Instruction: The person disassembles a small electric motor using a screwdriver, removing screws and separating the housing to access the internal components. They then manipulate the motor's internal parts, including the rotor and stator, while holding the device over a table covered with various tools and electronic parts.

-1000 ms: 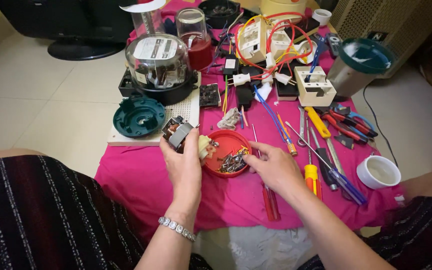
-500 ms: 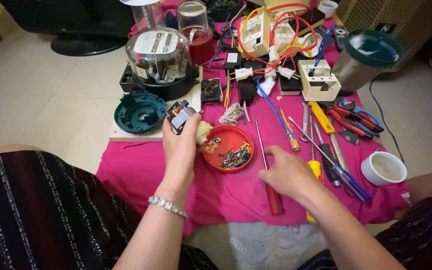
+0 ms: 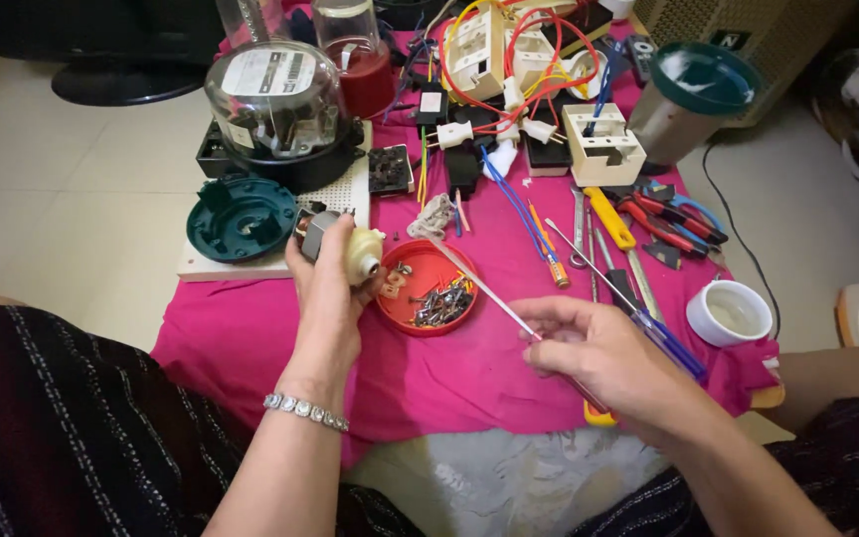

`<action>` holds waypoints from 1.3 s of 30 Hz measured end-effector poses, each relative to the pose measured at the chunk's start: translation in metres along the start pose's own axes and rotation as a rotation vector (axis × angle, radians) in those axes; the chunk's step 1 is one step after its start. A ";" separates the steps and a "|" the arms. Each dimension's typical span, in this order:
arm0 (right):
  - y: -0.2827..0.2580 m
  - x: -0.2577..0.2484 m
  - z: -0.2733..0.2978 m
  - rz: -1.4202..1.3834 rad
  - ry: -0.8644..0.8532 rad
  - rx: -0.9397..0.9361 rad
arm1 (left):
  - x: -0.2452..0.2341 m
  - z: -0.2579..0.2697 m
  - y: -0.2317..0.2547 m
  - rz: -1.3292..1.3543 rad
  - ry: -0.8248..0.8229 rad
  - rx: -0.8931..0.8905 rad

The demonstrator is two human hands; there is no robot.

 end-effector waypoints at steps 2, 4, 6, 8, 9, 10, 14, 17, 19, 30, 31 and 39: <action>0.019 -0.008 -0.013 0.034 0.042 -0.099 | -0.003 -0.010 -0.009 -0.025 0.067 0.007; 0.020 -0.013 -0.024 0.068 0.083 -0.210 | -0.006 -0.018 -0.011 -0.046 0.132 0.025; 0.011 -0.017 -0.028 0.165 0.136 -0.294 | -0.009 -0.020 -0.012 -0.036 0.150 0.046; 0.010 -0.011 -0.037 0.177 0.159 -0.287 | -0.009 -0.018 -0.014 -0.048 0.161 0.059; 0.007 -0.008 -0.042 0.186 0.178 -0.286 | -0.010 -0.019 -0.012 -0.061 0.174 0.080; 0.010 -0.005 -0.048 0.187 0.178 -0.288 | -0.007 -0.021 -0.013 -0.059 0.174 0.082; 0.027 0.017 -0.063 0.001 0.101 -0.254 | -0.010 -0.022 -0.024 -0.075 0.168 0.081; 0.025 0.015 -0.065 -0.004 0.090 -0.237 | -0.012 -0.025 -0.024 -0.090 0.178 0.100; 0.020 0.013 -0.060 0.018 0.101 -0.232 | -0.016 -0.027 -0.025 -0.096 0.184 0.118; 0.008 0.004 -0.051 0.551 0.269 -0.286 | -0.023 -0.006 -0.017 -0.070 0.308 0.119; 0.003 0.006 -0.058 0.556 0.271 -0.286 | -0.024 -0.012 -0.024 -0.065 0.307 0.116; -0.058 0.063 -0.155 0.851 0.348 -0.440 | -0.031 0.007 -0.018 -0.140 0.481 0.197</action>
Point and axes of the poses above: each hand's wrist, its own z-axis away from the middle knuckle, its own x-axis out of the palm, y = z × x, the point moved 8 cm from there along -z, towards the middle knuckle, and after that the axes turned 3 degrees about -z, right-handed, at the moved point
